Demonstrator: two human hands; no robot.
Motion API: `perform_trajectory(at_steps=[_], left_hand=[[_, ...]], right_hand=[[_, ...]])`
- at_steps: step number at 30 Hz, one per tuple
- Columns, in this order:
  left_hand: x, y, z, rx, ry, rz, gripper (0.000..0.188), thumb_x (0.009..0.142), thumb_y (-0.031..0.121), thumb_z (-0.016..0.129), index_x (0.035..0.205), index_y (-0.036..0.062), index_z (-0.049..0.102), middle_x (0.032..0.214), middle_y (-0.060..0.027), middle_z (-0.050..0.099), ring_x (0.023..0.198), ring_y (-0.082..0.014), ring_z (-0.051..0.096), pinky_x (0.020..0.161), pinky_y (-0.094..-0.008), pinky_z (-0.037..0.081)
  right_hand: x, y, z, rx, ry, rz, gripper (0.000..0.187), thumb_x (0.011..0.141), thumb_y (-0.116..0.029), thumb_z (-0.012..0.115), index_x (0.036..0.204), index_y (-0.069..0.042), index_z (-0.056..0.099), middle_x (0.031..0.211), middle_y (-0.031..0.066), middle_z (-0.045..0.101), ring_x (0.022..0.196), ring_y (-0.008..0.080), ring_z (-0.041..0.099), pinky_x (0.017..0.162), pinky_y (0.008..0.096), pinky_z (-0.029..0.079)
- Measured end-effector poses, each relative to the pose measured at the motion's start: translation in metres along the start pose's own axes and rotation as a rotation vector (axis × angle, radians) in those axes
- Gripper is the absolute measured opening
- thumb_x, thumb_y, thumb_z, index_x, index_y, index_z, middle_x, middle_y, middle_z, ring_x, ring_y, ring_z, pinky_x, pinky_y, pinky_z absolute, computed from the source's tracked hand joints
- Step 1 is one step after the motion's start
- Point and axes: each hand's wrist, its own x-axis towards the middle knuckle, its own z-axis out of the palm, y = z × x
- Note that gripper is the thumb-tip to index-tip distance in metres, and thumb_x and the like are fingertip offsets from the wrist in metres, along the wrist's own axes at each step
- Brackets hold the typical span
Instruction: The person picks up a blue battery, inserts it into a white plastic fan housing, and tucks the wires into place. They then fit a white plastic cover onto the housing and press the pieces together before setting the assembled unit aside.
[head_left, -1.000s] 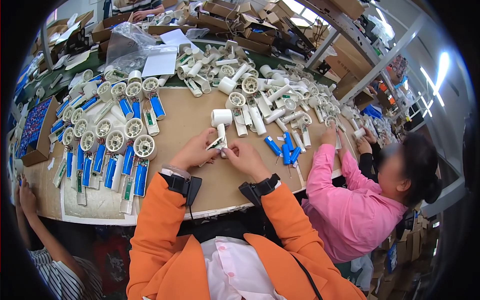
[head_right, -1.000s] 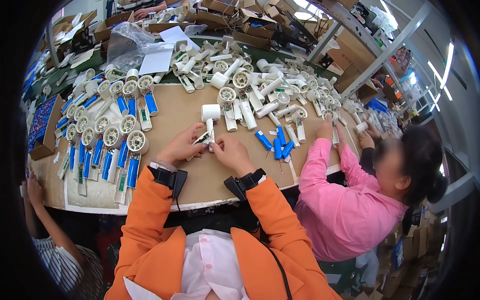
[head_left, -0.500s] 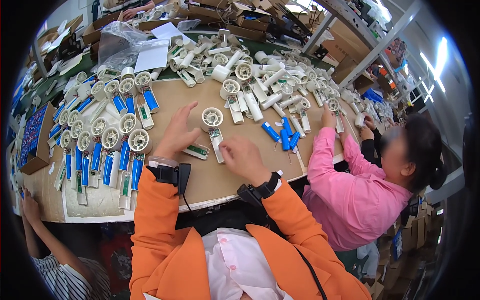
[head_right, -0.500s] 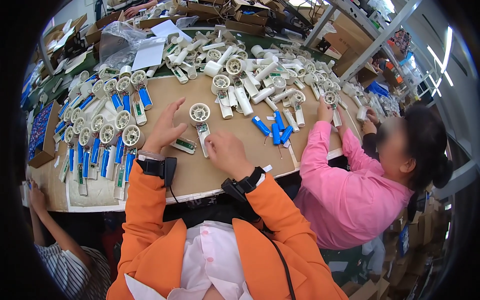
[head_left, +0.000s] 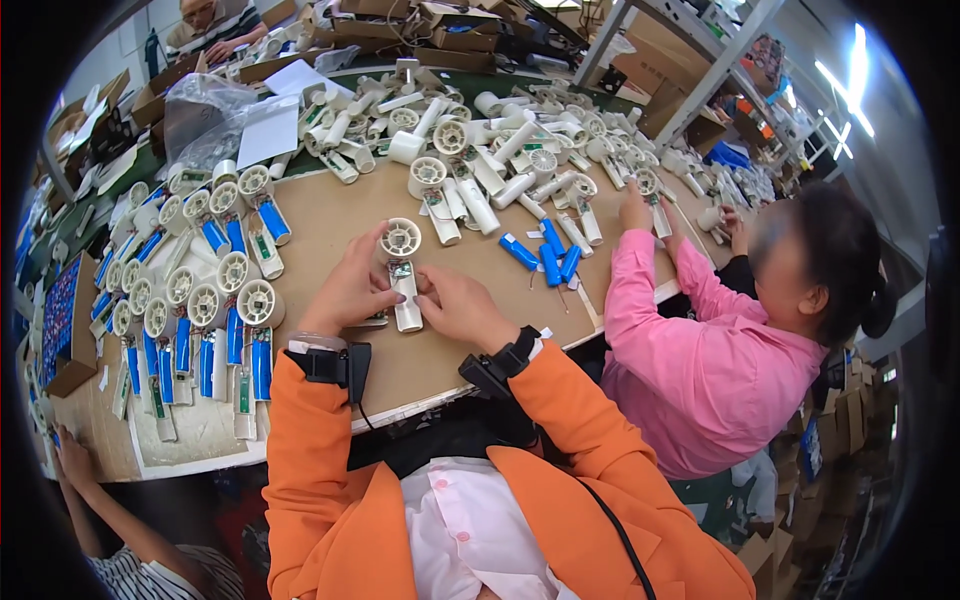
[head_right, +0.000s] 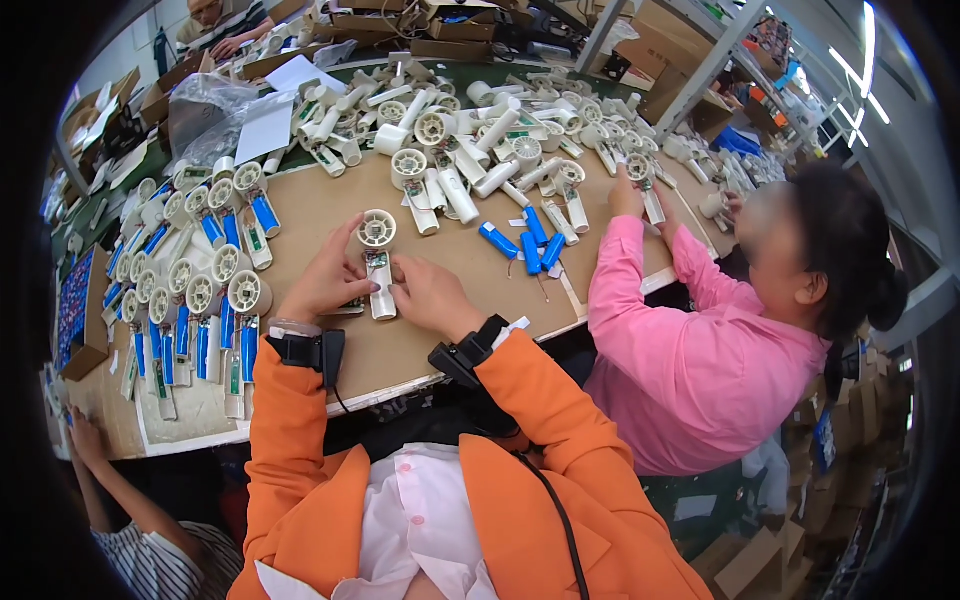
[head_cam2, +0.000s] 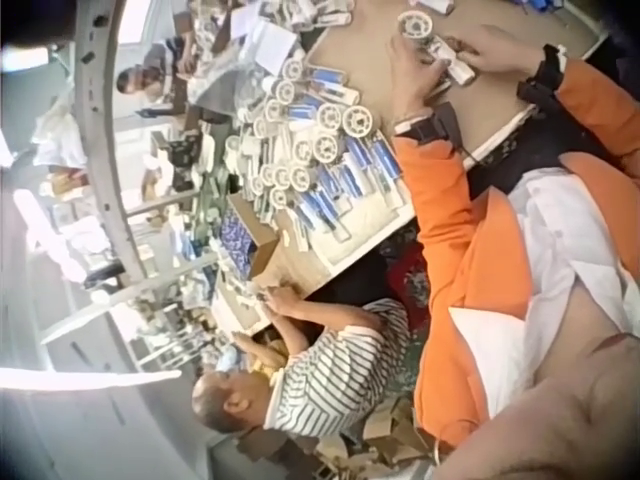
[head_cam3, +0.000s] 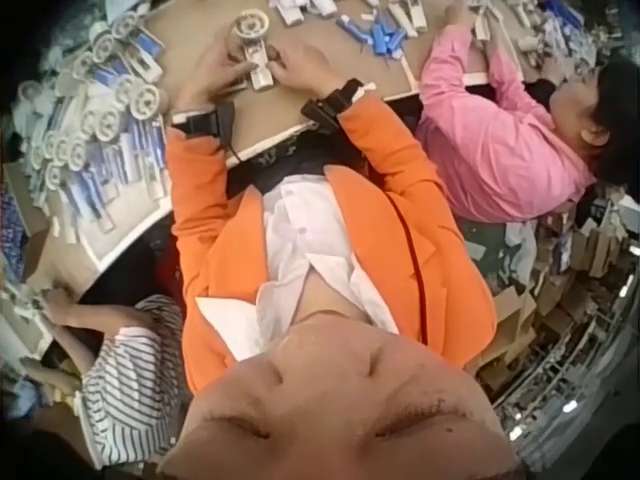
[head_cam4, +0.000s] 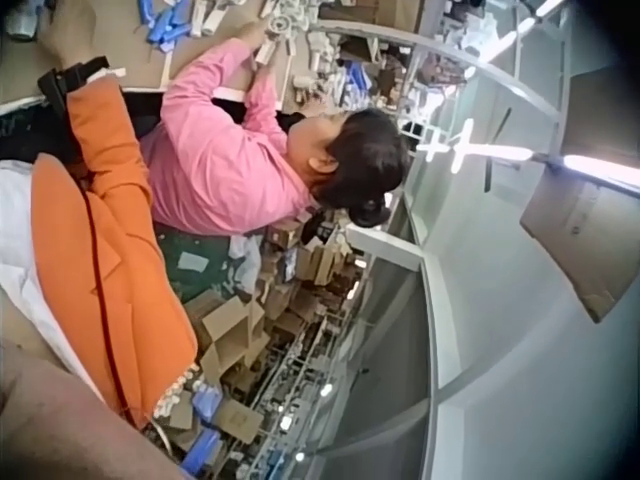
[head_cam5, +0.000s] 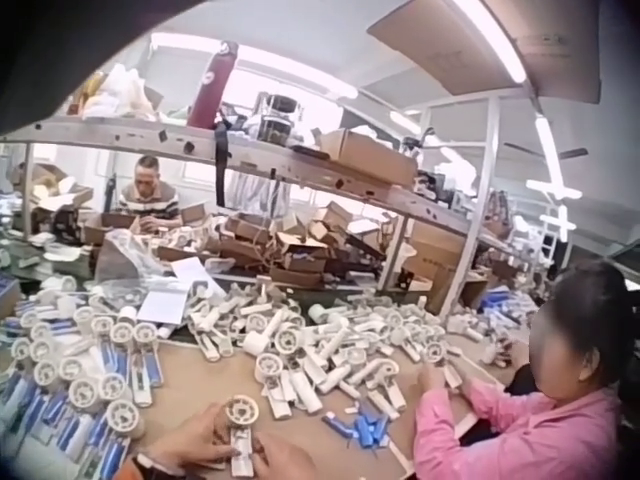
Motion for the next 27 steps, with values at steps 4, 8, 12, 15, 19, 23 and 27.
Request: perform_trajectory(at_steps=[4, 8, 12, 15, 19, 23, 27], left_hand=[[0.000, -0.003, 0.003, -0.162, 0.032, -0.026, 0.104, 0.066, -0.004, 0.081, 0.152, 0.0111, 0.024, 0.136, -0.0184, 0.039, 0.071, -0.0170, 0.064, 0.068, -0.0287, 0.058], [-0.002, -0.005, -0.002, -0.039, 0.080, -0.017, 0.106, 0.068, -0.008, 0.079, 0.154, 0.0103, 0.021, 0.136, -0.0169, 0.039, 0.073, -0.0151, 0.065, 0.064, -0.0257, 0.056], [-0.003, 0.002, -0.006, 0.030, 0.010, -0.031, 0.102, 0.071, 0.001, 0.081, 0.154, 0.0084, 0.021, 0.137, -0.0173, 0.040, 0.082, -0.0150, 0.066, 0.068, -0.0265, 0.056], [0.002, -0.021, -0.006, 0.328, 0.174, 0.230, 0.096, 0.074, 0.010, 0.081, 0.152, 0.0064, 0.024, 0.136, -0.0178, 0.044, 0.085, -0.0142, 0.066, 0.072, -0.0271, 0.056], [0.011, -0.049, -0.018, 0.594, 0.489, 0.315, 0.081, 0.082, 0.023, 0.077, 0.148, 0.0039, 0.034, 0.133, -0.0165, 0.050, 0.084, -0.0112, 0.062, 0.072, -0.0259, 0.053], [0.003, 0.010, -0.022, -0.349, 0.523, -0.044, 0.054, 0.093, 0.027, 0.067, 0.138, 0.0021, 0.047, 0.126, -0.0120, 0.058, 0.074, -0.0070, 0.055, 0.064, -0.0215, 0.046], [-0.004, 0.018, -0.016, -0.471, 0.443, 0.035, 0.040, 0.100, 0.024, 0.057, 0.133, 0.0031, 0.050, 0.119, -0.0069, 0.062, 0.069, -0.0057, 0.050, 0.061, -0.0193, 0.041]], right_hand=[[0.000, -0.002, 0.000, -0.090, 0.049, -0.096, 0.031, 0.084, -0.015, 0.062, 0.115, -0.007, 0.061, 0.095, 0.0154, 0.066, 0.085, 0.0351, 0.064, 0.074, 0.0458, 0.052], [0.002, 0.011, -0.014, -0.024, 0.106, -0.080, 0.027, 0.084, -0.012, 0.061, 0.109, -0.004, 0.062, 0.094, 0.0162, 0.066, 0.086, 0.0359, 0.064, 0.074, 0.0469, 0.051], [0.008, 0.047, -0.070, -0.508, 0.250, 0.084, 0.019, 0.084, -0.015, 0.063, 0.100, -0.004, 0.065, 0.095, 0.0150, 0.067, 0.089, 0.0356, 0.063, 0.075, 0.0457, 0.051], [0.000, 0.078, -0.067, -0.752, 0.310, 0.130, 0.018, 0.082, -0.017, 0.065, 0.097, -0.006, 0.067, 0.094, 0.0135, 0.068, 0.091, 0.0345, 0.062, 0.075, 0.0446, 0.051], [-0.008, 0.088, -0.054, -0.859, 0.176, 0.166, 0.023, 0.078, -0.018, 0.068, 0.098, -0.008, 0.068, 0.092, 0.0124, 0.067, 0.094, 0.0326, 0.061, 0.075, 0.0432, 0.051], [-0.014, 0.067, -0.043, -0.722, 0.141, 0.034, 0.030, 0.073, -0.017, 0.070, 0.102, -0.009, 0.066, 0.090, 0.0110, 0.066, 0.093, 0.0308, 0.061, 0.076, 0.0423, 0.052], [-0.024, -0.001, -0.073, -0.425, 0.341, -0.159, 0.032, 0.073, -0.015, 0.071, 0.103, -0.009, 0.066, 0.089, 0.0092, 0.065, 0.091, 0.0299, 0.061, 0.077, 0.0418, 0.053]])
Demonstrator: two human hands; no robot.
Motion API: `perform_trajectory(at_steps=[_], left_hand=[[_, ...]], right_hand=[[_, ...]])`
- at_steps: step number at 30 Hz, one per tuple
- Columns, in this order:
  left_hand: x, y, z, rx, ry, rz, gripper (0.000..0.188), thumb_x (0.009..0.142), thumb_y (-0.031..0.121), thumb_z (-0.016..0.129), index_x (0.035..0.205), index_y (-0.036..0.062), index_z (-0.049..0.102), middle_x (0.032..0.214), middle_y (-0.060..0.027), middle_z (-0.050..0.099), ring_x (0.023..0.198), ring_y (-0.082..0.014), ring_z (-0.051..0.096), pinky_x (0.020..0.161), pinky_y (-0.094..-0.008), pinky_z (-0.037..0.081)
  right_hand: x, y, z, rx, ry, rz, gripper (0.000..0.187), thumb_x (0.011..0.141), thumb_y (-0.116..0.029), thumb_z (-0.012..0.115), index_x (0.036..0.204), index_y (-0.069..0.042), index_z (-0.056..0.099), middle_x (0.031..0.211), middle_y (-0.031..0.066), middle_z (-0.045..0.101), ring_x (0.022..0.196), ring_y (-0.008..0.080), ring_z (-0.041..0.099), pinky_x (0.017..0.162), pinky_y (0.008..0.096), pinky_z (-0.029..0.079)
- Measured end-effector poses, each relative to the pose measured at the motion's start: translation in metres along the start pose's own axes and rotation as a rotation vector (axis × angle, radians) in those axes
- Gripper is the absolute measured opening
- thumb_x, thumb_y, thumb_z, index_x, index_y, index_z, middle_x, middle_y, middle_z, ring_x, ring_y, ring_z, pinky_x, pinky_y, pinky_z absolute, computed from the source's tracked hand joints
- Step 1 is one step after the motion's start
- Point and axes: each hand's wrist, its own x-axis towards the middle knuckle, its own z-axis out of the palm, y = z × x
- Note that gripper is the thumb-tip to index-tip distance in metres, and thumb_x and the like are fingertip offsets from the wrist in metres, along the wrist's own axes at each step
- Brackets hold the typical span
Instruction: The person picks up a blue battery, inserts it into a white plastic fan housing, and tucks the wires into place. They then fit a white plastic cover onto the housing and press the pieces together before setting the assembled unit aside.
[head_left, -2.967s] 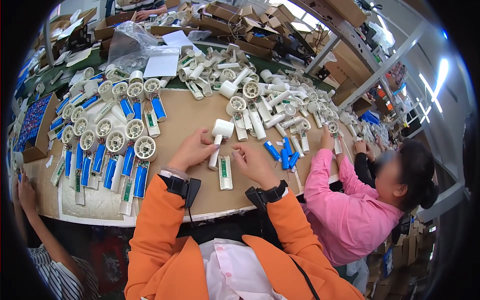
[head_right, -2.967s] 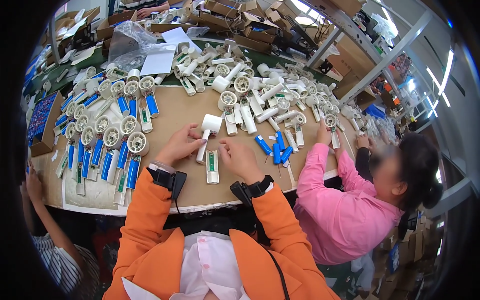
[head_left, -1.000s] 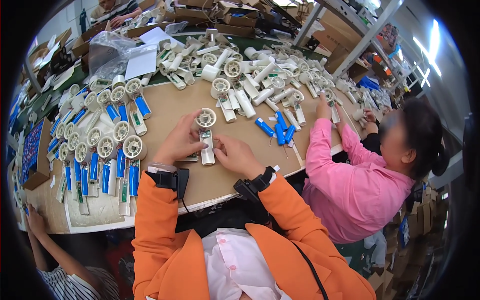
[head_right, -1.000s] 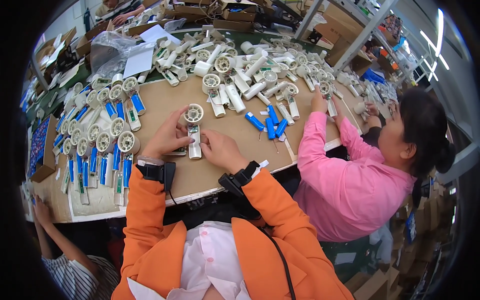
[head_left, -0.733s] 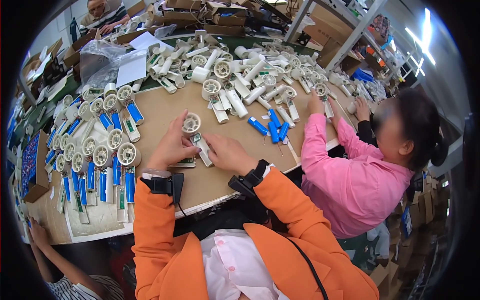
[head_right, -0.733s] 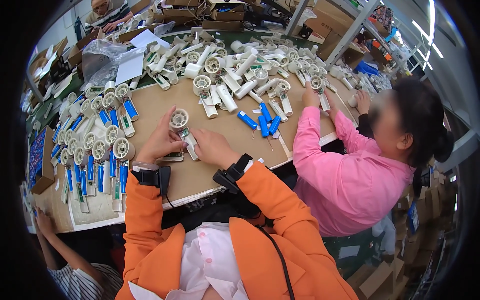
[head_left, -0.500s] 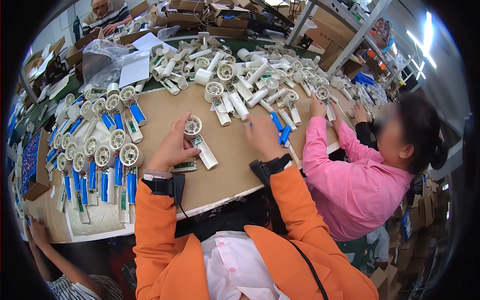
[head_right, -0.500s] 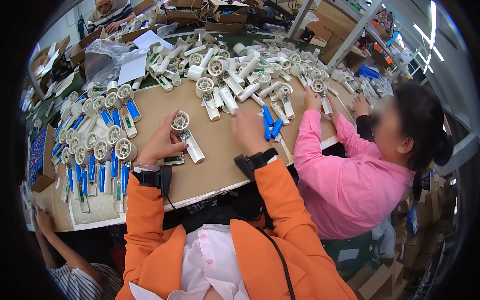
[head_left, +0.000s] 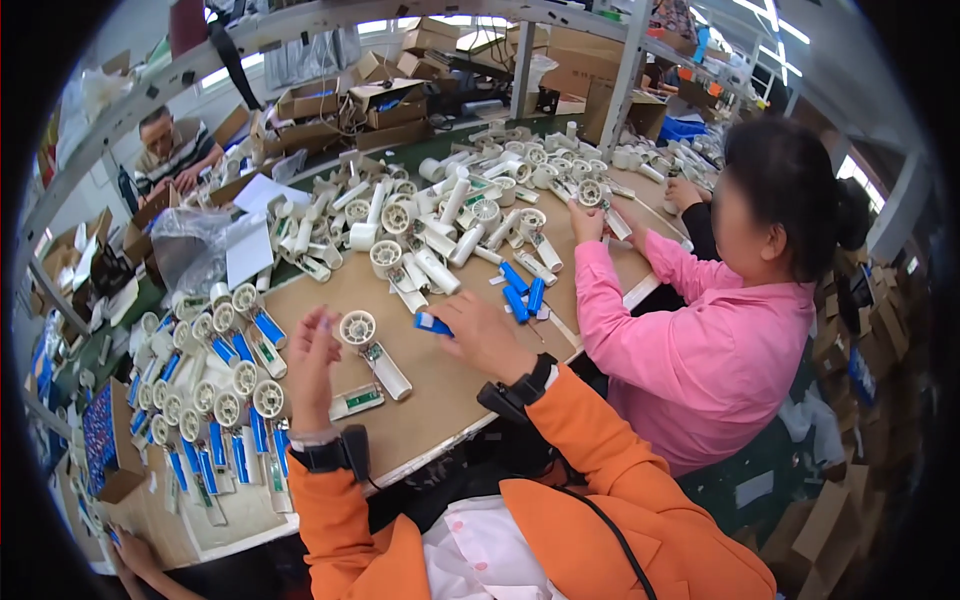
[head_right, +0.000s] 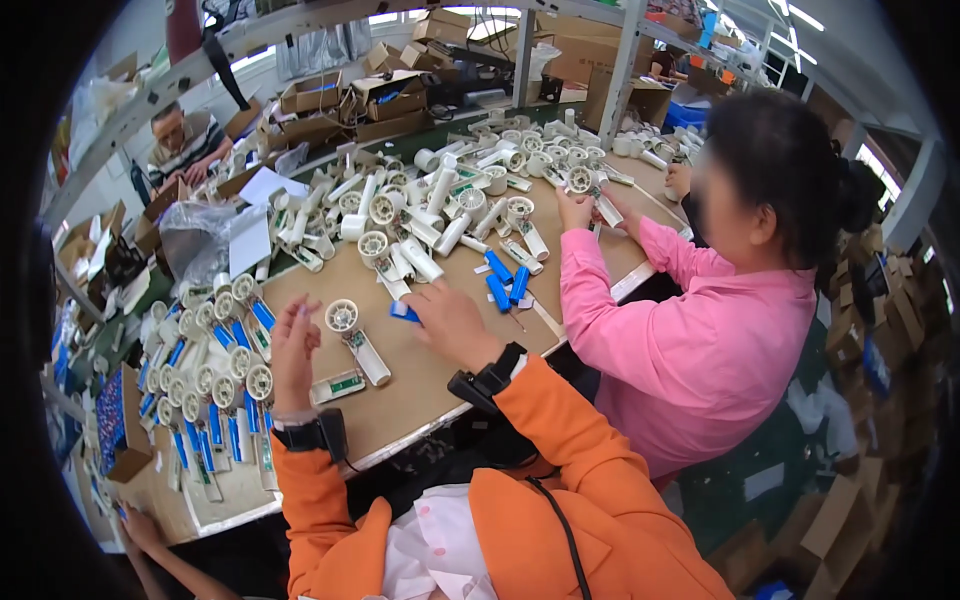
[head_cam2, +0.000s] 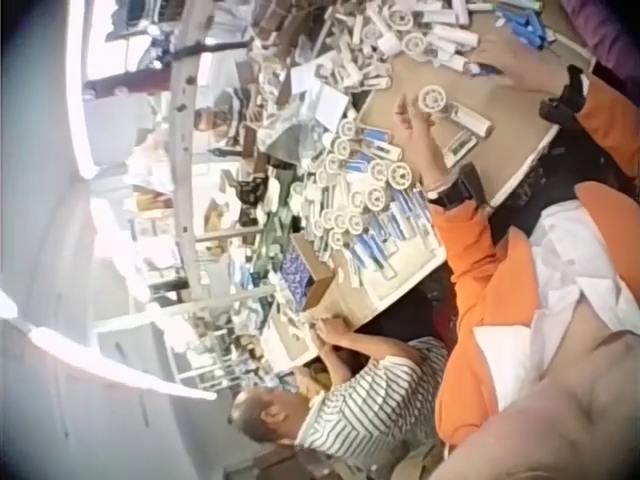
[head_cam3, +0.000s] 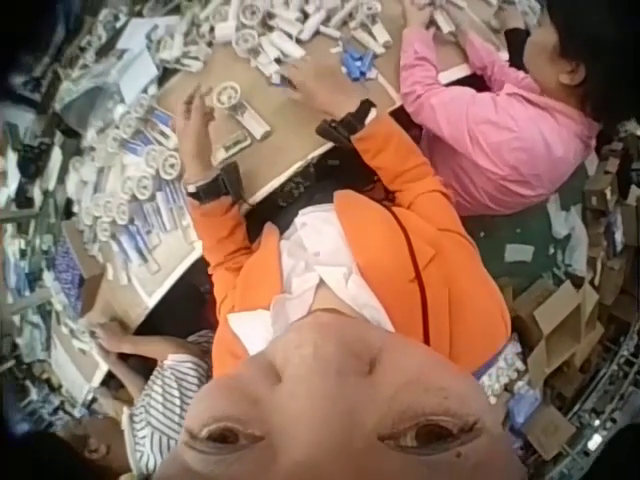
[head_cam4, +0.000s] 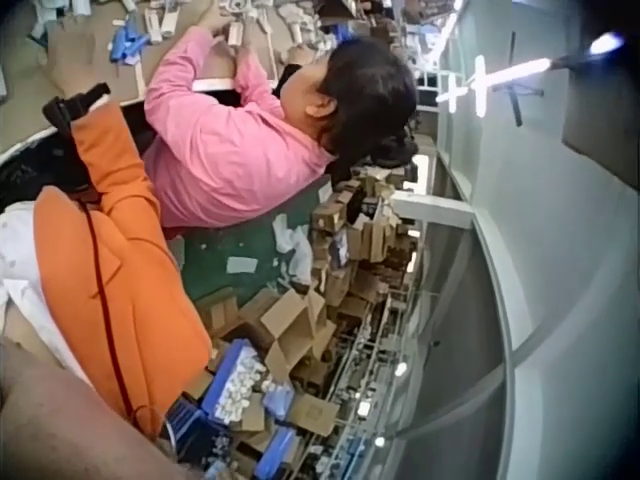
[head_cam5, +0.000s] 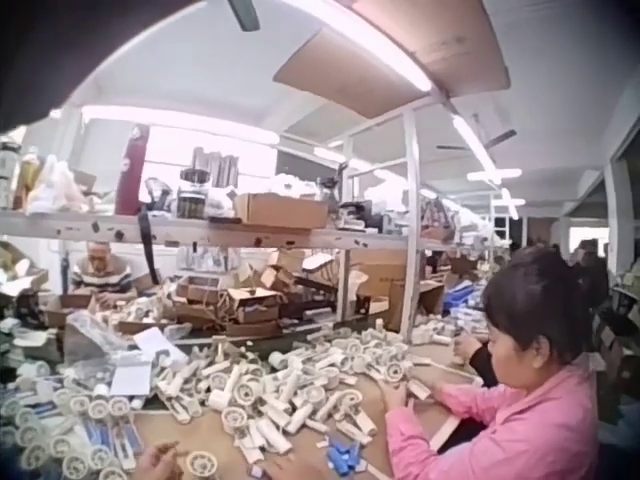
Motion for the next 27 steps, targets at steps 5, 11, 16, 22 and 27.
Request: perform_trajectory(at_steps=[5, 11, 16, 22, 27], left_hand=[[-0.048, 0.042, 0.046, -0.331, -0.487, -0.276, 0.040, 0.104, 0.039, 0.046, 0.126, 0.0068, 0.054, 0.104, -0.0033, 0.066, 0.076, -0.0067, 0.059, 0.063, -0.0175, 0.045], [-0.079, 0.067, 0.059, -0.534, -0.320, -0.364, 0.044, 0.106, 0.042, 0.038, 0.125, 0.0060, 0.054, 0.101, -0.0035, 0.065, 0.078, -0.0069, 0.058, 0.058, -0.0177, 0.043], [-0.072, 0.041, 0.037, -0.545, -0.326, -0.272, 0.045, 0.106, 0.040, 0.040, 0.131, 0.0048, 0.051, 0.103, -0.0017, 0.064, 0.072, -0.0061, 0.053, 0.052, -0.0180, 0.038], [-0.080, 0.058, 0.070, -0.396, -0.278, -0.238, 0.037, 0.105, 0.030, 0.048, 0.132, 0.0052, 0.052, 0.098, -0.0025, 0.062, 0.069, -0.0046, 0.049, 0.048, -0.0185, 0.036], [-0.084, 0.059, 0.080, -0.273, -0.169, -0.169, 0.034, 0.103, 0.025, 0.052, 0.130, 0.0044, 0.052, 0.096, -0.0017, 0.062, 0.067, -0.0035, 0.050, 0.049, -0.0177, 0.038]], right_hand=[[0.013, -0.047, -0.060, 0.479, 0.280, -0.257, 0.038, 0.073, -0.008, 0.073, 0.110, -0.011, 0.064, 0.101, 0.0078, 0.067, 0.094, 0.0292, 0.063, 0.080, 0.0394, 0.053], [0.007, -0.068, -0.043, 0.447, 0.440, -0.473, 0.038, 0.073, -0.006, 0.072, 0.109, -0.009, 0.063, 0.099, 0.0098, 0.065, 0.094, 0.0299, 0.063, 0.082, 0.0391, 0.052], [-0.011, -0.069, -0.052, 0.565, 0.365, -0.325, 0.043, 0.072, -0.005, 0.074, 0.114, -0.007, 0.062, 0.101, 0.0113, 0.066, 0.091, 0.0294, 0.066, 0.080, 0.0380, 0.054], [-0.031, -0.064, -0.036, 0.793, 0.204, -0.077, 0.040, 0.077, -0.003, 0.072, 0.115, -0.003, 0.060, 0.100, 0.0130, 0.065, 0.087, 0.0278, 0.068, 0.076, 0.0359, 0.055], [-0.032, -0.062, -0.034, 0.768, 0.198, -0.023, 0.036, 0.077, -0.002, 0.073, 0.111, -0.001, 0.062, 0.099, 0.0133, 0.067, 0.085, 0.0267, 0.068, 0.074, 0.0350, 0.055]])
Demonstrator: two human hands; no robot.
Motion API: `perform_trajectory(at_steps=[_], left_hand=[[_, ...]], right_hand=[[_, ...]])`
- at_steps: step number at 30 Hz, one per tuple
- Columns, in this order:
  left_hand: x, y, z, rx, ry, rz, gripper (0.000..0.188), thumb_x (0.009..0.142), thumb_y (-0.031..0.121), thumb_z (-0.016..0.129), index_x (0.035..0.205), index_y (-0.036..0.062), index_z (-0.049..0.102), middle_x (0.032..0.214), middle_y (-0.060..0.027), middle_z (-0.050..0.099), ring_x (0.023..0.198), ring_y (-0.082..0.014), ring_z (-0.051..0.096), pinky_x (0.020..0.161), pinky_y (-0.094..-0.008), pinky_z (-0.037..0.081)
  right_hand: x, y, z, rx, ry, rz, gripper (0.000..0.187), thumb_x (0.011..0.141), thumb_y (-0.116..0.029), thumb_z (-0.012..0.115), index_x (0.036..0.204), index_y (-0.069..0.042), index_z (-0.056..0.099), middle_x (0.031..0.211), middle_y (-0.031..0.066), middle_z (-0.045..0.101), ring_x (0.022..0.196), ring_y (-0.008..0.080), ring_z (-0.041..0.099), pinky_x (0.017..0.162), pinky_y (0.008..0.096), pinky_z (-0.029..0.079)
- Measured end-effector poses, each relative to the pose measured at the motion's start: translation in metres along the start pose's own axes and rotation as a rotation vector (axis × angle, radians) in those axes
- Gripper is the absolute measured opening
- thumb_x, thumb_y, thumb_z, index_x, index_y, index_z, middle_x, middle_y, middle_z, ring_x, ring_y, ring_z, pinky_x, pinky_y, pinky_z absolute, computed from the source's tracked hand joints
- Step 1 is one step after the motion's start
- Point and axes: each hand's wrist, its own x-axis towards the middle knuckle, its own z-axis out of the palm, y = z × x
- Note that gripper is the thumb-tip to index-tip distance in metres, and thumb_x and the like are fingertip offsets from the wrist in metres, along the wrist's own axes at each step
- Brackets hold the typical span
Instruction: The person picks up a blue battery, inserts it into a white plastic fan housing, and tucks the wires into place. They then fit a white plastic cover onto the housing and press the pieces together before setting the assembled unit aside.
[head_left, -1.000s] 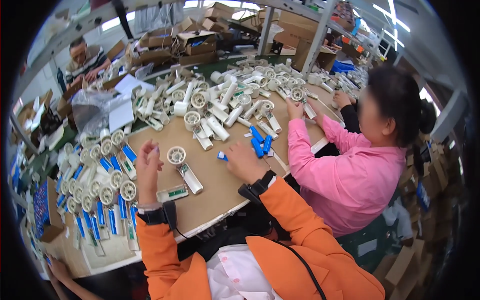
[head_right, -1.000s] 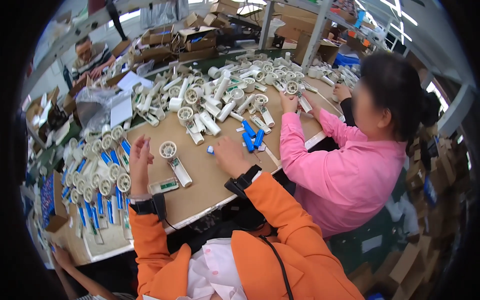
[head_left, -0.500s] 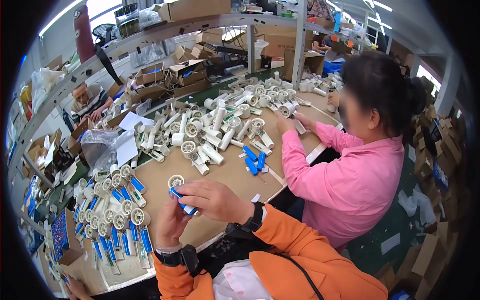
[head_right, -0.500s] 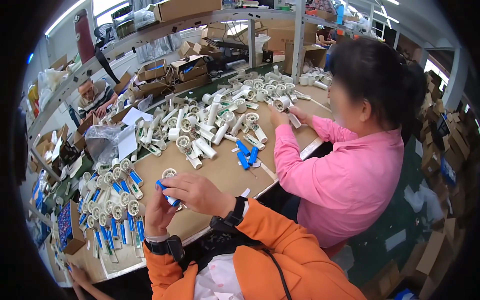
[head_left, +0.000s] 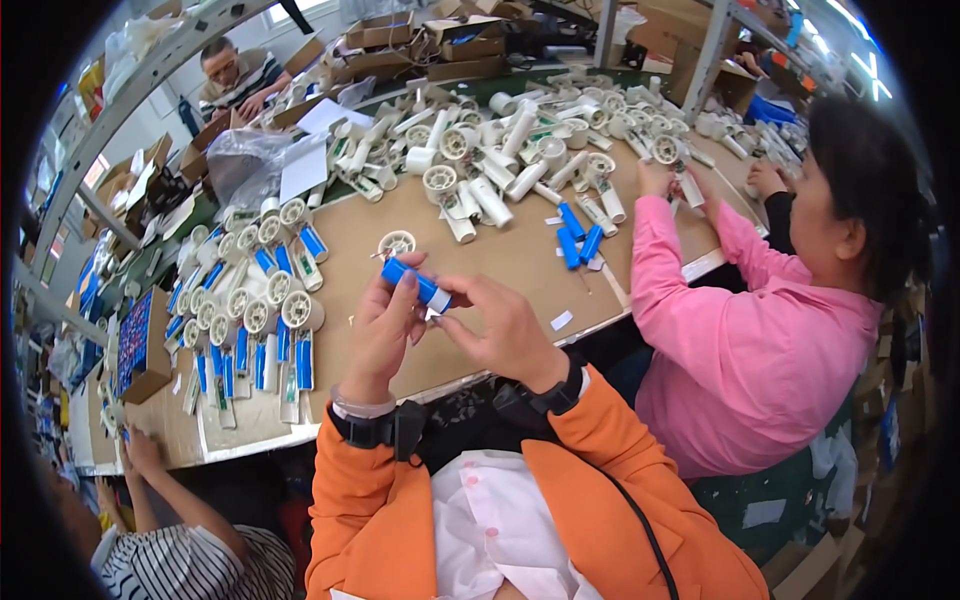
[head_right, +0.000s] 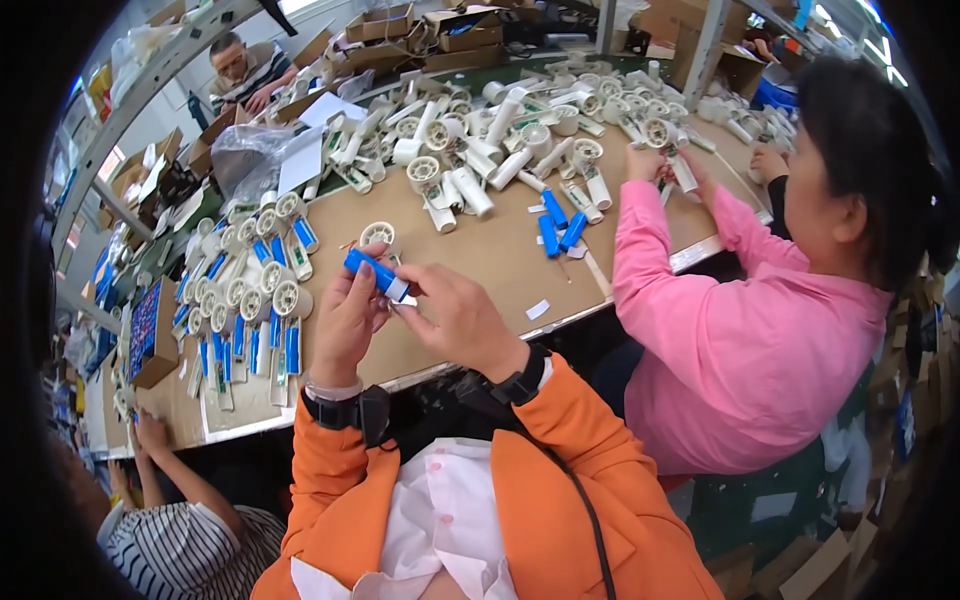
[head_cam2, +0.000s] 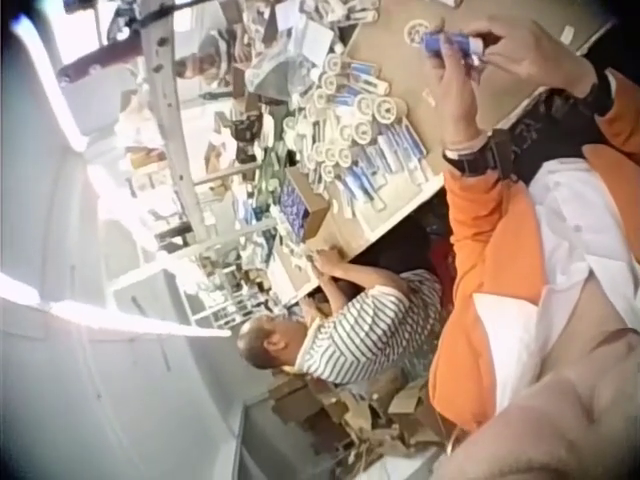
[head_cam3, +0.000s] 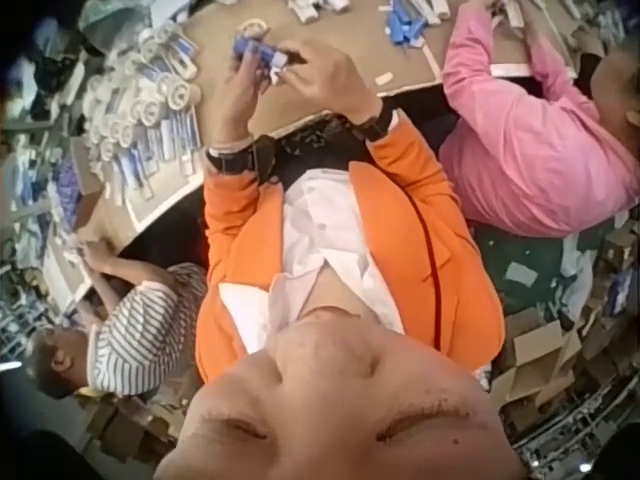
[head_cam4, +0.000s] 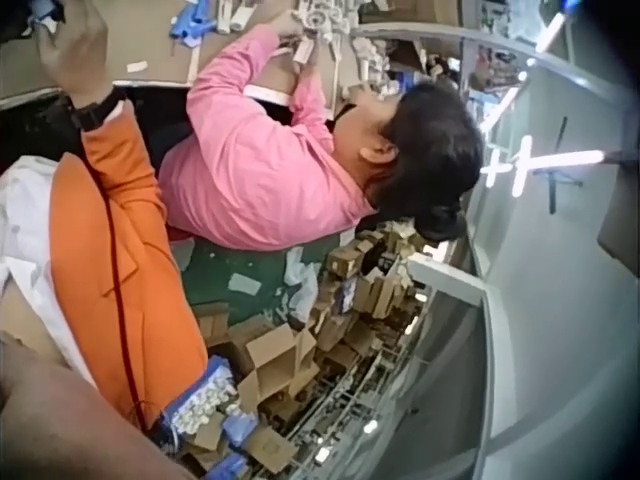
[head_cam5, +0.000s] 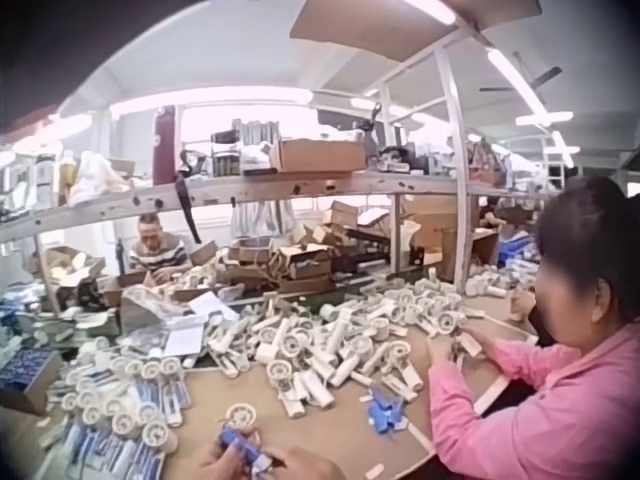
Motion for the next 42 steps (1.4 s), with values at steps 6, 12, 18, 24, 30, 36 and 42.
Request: perform_trajectory(at_steps=[6, 12, 18, 24, 30, 36, 42], left_hand=[[-0.007, -0.005, -0.001, 0.199, 0.074, 0.040, 0.026, 0.098, 0.022, 0.062, 0.119, 0.0072, 0.056, 0.089, 0.0002, 0.062, 0.057, -0.0022, 0.047, 0.045, -0.0173, 0.035], [-0.008, -0.008, -0.002, 0.266, 0.084, 0.057, 0.020, 0.096, 0.021, 0.065, 0.111, 0.0091, 0.057, 0.083, 0.0023, 0.060, 0.054, -0.0013, 0.045, 0.043, -0.0174, 0.033], [-0.008, -0.011, -0.007, 0.203, 0.054, 0.065, 0.020, 0.096, 0.021, 0.066, 0.109, 0.0089, 0.058, 0.082, 0.0029, 0.059, 0.053, -0.0008, 0.044, 0.043, -0.0174, 0.031], [-0.009, -0.011, -0.013, 0.066, 0.043, 0.010, 0.020, 0.095, 0.021, 0.066, 0.108, 0.0082, 0.057, 0.083, 0.0022, 0.058, 0.052, -0.0009, 0.042, 0.042, -0.0174, 0.030], [-0.011, -0.013, -0.009, 0.165, 0.099, 0.031, 0.020, 0.095, 0.020, 0.067, 0.108, 0.0075, 0.057, 0.083, 0.0018, 0.058, 0.052, -0.0008, 0.040, 0.041, -0.0177, 0.028], [-0.012, -0.011, -0.014, 0.041, 0.044, -0.007, 0.021, 0.094, 0.019, 0.068, 0.108, 0.0072, 0.058, 0.083, 0.0022, 0.058, 0.053, -0.0009, 0.042, 0.041, -0.0175, 0.029], [-0.009, -0.016, -0.015, 0.070, 0.106, 0.002, 0.023, 0.093, 0.017, 0.070, 0.109, 0.0071, 0.058, 0.086, 0.0012, 0.060, 0.053, -0.0004, 0.043, 0.041, -0.0177, 0.028]], right_hand=[[-0.007, 0.002, 0.000, -0.104, -0.038, -0.031, 0.031, 0.078, -0.004, 0.074, 0.107, -0.001, 0.064, 0.093, 0.0131, 0.068, 0.084, 0.0257, 0.069, 0.073, 0.0341, 0.055], [-0.008, 0.001, 0.006, -0.016, -0.070, 0.126, 0.026, 0.082, -0.003, 0.072, 0.107, -0.001, 0.068, 0.093, 0.0135, 0.070, 0.085, 0.0216, 0.070, 0.075, 0.0306, 0.056], [-0.010, 0.010, 0.010, 0.303, -0.082, 0.313, 0.020, 0.089, -0.003, 0.067, 0.109, 0.001, 0.069, 0.098, 0.0098, 0.071, 0.088, 0.0154, 0.069, 0.079, 0.0273, 0.056], [-0.012, 0.023, 0.014, 0.683, -0.116, 0.582, 0.016, 0.093, -0.004, 0.064, 0.106, 0.001, 0.069, 0.097, 0.0052, 0.071, 0.086, 0.0110, 0.068, 0.077, 0.0252, 0.055], [-0.014, 0.015, 0.017, 0.558, -0.133, 0.478, 0.020, 0.095, -0.003, 0.061, 0.113, 0.002, 0.067, 0.103, 0.0056, 0.069, 0.093, 0.0111, 0.066, 0.082, 0.0245, 0.055], [-0.015, 0.028, 0.016, 0.812, -0.172, 0.616, 0.017, 0.094, -0.006, 0.065, 0.109, 0.001, 0.067, 0.095, 0.0032, 0.070, 0.086, 0.0094, 0.066, 0.077, 0.0242, 0.054], [-0.018, 0.027, 0.022, 0.601, -0.106, 0.484, 0.013, 0.092, -0.004, 0.064, 0.104, 0.002, 0.067, 0.102, 0.0056, 0.067, 0.087, 0.0117, 0.066, 0.078, 0.0257, 0.055]])
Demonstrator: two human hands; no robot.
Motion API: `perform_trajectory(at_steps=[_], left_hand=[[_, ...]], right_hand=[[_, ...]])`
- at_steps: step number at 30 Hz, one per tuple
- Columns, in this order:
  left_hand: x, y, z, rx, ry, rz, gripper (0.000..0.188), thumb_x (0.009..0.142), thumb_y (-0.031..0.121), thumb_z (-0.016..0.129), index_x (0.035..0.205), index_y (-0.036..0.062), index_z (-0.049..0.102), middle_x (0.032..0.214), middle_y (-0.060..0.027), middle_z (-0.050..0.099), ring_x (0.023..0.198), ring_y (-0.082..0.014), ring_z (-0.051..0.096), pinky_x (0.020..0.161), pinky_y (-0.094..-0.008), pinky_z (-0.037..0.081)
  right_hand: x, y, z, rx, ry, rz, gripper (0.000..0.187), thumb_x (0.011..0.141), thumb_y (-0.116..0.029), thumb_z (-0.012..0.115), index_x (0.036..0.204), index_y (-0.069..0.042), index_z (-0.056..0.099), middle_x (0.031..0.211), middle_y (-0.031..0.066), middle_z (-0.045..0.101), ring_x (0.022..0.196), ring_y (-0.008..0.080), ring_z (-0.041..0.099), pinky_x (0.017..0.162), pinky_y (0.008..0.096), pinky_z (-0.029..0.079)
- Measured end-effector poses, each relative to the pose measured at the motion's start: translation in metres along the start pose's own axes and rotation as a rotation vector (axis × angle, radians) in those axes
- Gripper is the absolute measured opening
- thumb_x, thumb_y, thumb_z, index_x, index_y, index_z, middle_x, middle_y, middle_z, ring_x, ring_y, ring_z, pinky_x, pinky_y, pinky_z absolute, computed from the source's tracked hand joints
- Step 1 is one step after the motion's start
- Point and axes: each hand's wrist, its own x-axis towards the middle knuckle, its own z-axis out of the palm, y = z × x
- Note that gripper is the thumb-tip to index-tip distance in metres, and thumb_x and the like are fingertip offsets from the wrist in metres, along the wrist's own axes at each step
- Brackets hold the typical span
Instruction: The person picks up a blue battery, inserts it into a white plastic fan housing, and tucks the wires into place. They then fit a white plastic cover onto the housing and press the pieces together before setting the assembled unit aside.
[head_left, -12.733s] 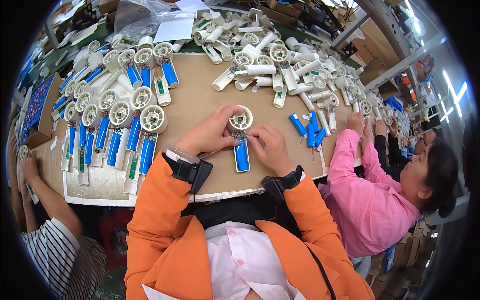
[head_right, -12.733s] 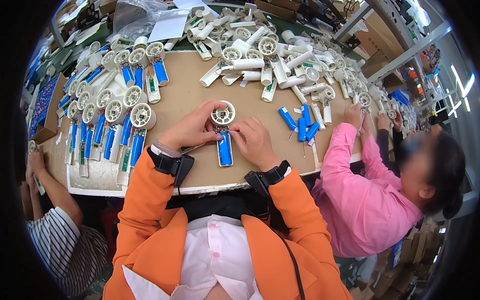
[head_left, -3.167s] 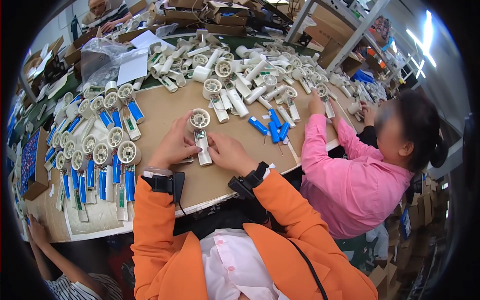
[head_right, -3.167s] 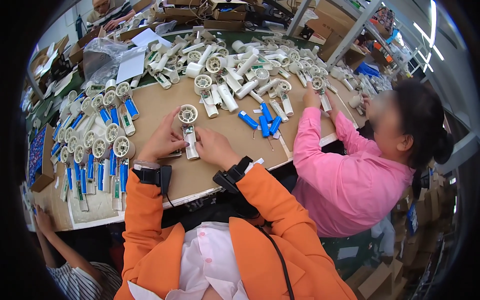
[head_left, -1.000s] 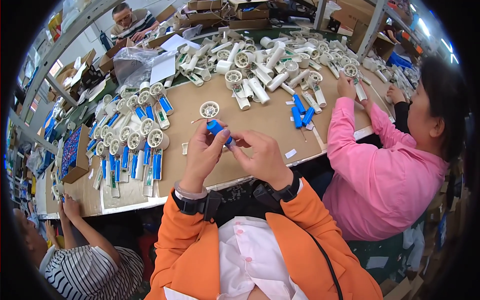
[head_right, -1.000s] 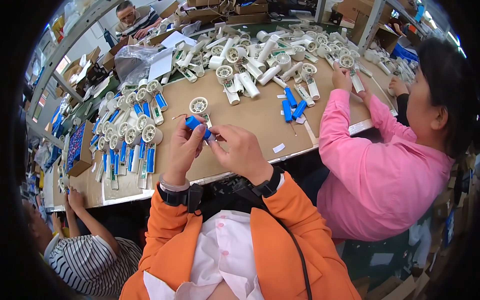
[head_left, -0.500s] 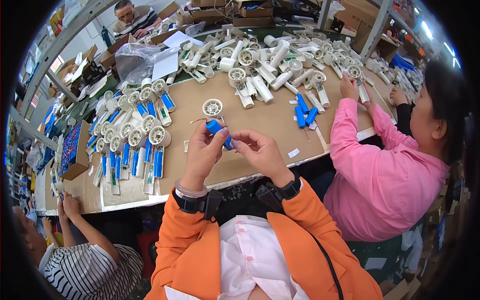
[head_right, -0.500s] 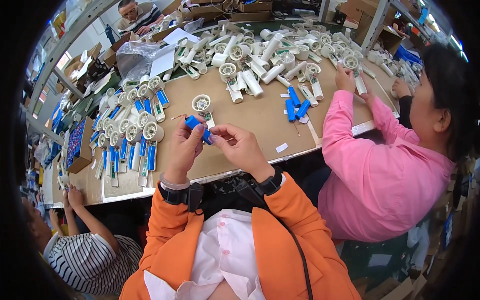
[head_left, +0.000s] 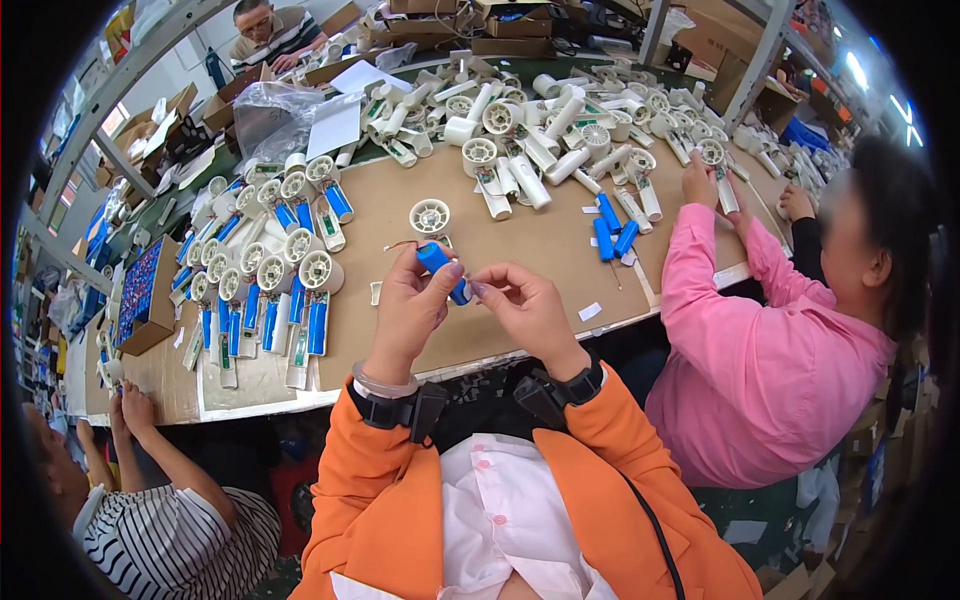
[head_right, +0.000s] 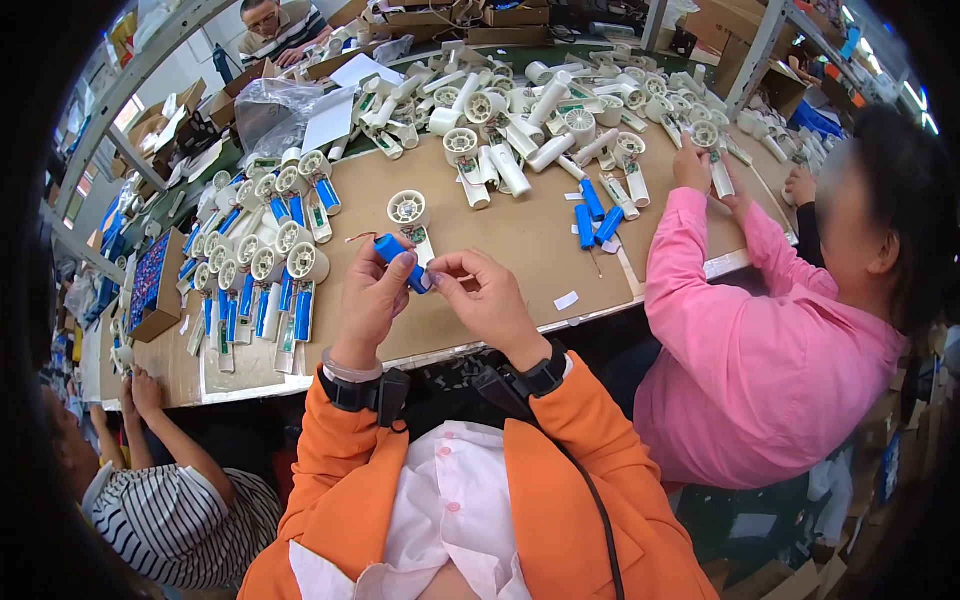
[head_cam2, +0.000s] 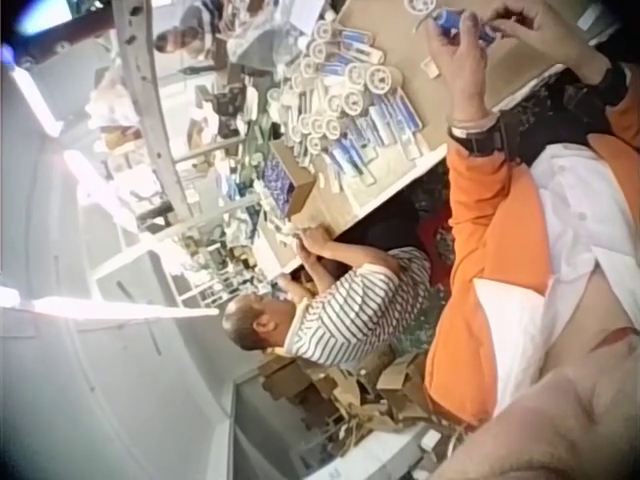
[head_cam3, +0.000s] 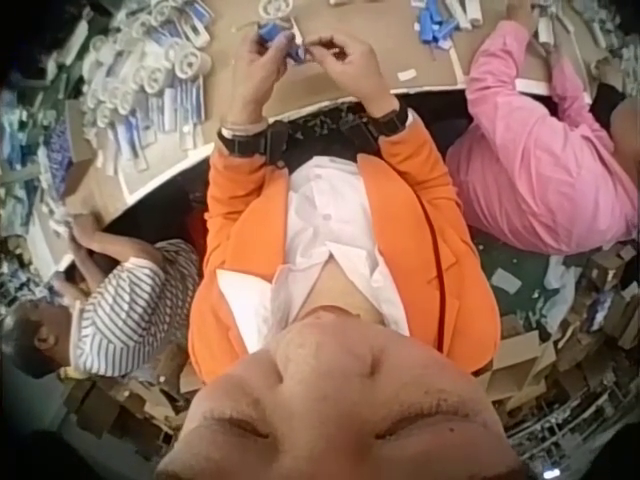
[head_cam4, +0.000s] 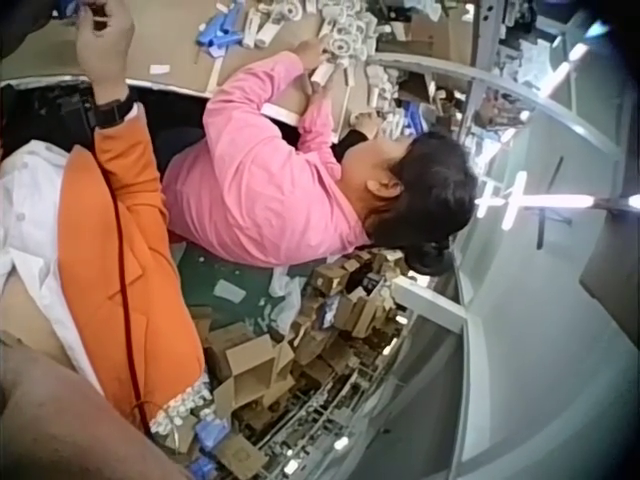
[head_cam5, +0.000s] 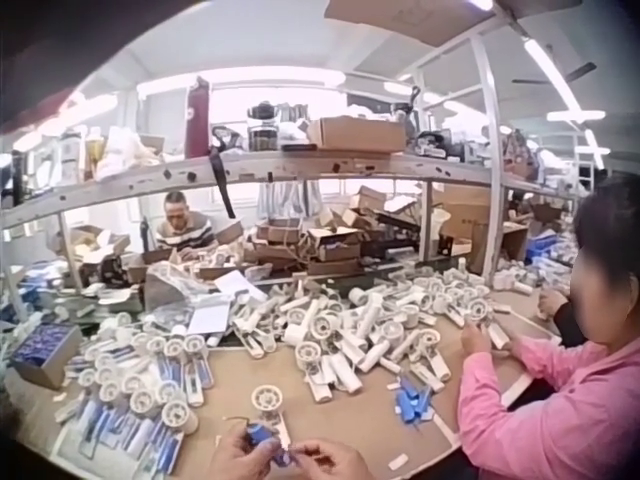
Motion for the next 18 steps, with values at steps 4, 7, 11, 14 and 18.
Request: perform_trajectory(at_steps=[4, 7, 11, 14, 18], left_hand=[[0.000, 0.003, -0.002, 0.044, 0.009, 0.018, 0.023, 0.092, 0.013, 0.071, 0.109, 0.0055, 0.057, 0.091, -0.0004, 0.062, 0.061, -0.0024, 0.053, 0.046, -0.0175, 0.038], [-0.001, 0.001, 0.003, 0.094, 0.046, 0.077, 0.024, 0.091, 0.011, 0.071, 0.109, 0.0041, 0.056, 0.093, -0.0012, 0.063, 0.070, -0.0051, 0.060, 0.054, -0.0186, 0.045], [-0.003, -0.001, 0.004, 0.177, 0.072, 0.131, 0.026, 0.090, 0.007, 0.072, 0.110, 0.0023, 0.056, 0.094, -0.0018, 0.063, 0.083, -0.0087, 0.065, 0.065, -0.0211, 0.052], [-0.003, -0.004, 0.006, 0.204, 0.075, 0.176, 0.027, 0.088, 0.005, 0.072, 0.110, 0.0017, 0.056, 0.093, -0.0020, 0.063, 0.085, -0.0091, 0.065, 0.069, -0.0218, 0.054], [-0.004, -0.008, 0.009, 0.265, 0.088, 0.278, 0.026, 0.087, 0.003, 0.072, 0.109, 0.0024, 0.057, 0.091, -0.0012, 0.062, 0.078, -0.0061, 0.062, 0.065, -0.0200, 0.052]], right_hand=[[-0.002, -0.014, 0.007, -0.211, 0.034, -0.133, 0.011, 0.092, -0.002, 0.063, 0.102, 0.002, 0.066, 0.110, 0.0086, 0.062, 0.091, 0.0141, 0.065, 0.080, 0.0270, 0.055], [-0.003, -0.016, 0.010, -0.274, 0.044, -0.131, 0.009, 0.092, -0.002, 0.063, 0.099, 0.002, 0.065, 0.112, 0.0097, 0.060, 0.092, 0.0152, 0.065, 0.078, 0.0274, 0.056], [-0.003, -0.016, 0.013, -0.317, 0.070, -0.144, 0.009, 0.091, -0.003, 0.064, 0.099, 0.001, 0.065, 0.110, 0.0090, 0.062, 0.091, 0.0156, 0.066, 0.074, 0.0278, 0.057], [-0.001, -0.015, 0.015, -0.349, 0.113, -0.189, 0.006, 0.088, -0.002, 0.064, 0.092, 0.002, 0.063, 0.104, 0.0102, 0.062, 0.080, 0.0194, 0.068, 0.068, 0.0287, 0.059], [0.000, -0.015, 0.018, -0.390, 0.143, -0.215, 0.005, 0.087, 0.000, 0.064, 0.092, 0.002, 0.063, 0.104, 0.0107, 0.062, 0.079, 0.0205, 0.068, 0.067, 0.0295, 0.059]])
